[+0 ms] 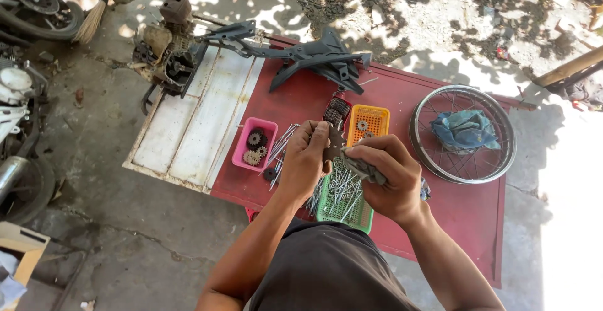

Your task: The person cleans a small metal gear with a cloth, wiping its surface and teeth. They then place the gear into a pink container and pick up another gear to repeat the cleaning process.

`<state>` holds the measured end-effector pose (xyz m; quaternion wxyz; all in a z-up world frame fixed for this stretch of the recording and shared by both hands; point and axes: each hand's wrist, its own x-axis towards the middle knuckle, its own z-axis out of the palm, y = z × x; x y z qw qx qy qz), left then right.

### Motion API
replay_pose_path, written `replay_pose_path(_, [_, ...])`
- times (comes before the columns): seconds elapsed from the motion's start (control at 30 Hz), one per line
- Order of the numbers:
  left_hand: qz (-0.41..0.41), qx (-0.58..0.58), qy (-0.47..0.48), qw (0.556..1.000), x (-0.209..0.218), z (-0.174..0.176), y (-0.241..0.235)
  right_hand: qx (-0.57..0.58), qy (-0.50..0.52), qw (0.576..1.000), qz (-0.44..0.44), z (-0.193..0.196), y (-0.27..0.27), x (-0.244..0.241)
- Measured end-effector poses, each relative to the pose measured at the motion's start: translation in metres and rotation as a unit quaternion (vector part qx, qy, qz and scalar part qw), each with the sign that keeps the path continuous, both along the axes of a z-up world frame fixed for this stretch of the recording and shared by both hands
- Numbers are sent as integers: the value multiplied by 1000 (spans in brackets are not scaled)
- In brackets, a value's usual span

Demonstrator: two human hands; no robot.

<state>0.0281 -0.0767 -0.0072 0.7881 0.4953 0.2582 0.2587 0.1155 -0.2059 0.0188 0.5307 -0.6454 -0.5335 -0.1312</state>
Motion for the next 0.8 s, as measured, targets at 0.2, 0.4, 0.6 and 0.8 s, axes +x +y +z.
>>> replay_pose_path(0.2, [46,-33,-14,998,3,9,-26,30,-13,999,21,0,-7,2])
replay_pose_path(0.4, [66,-71,-18,995,-3,-15,-9,-31,15,999,27,-39,-8,14])
replay_pose_path(0.6, [-25,-127,-61,990,-13,-20,26,14,51,999,-7,-17,13,-10])
replay_pose_path(0.8, [-98,-88,-111,985,-24,-25,61,10,5,999,-44,4,50,-36])
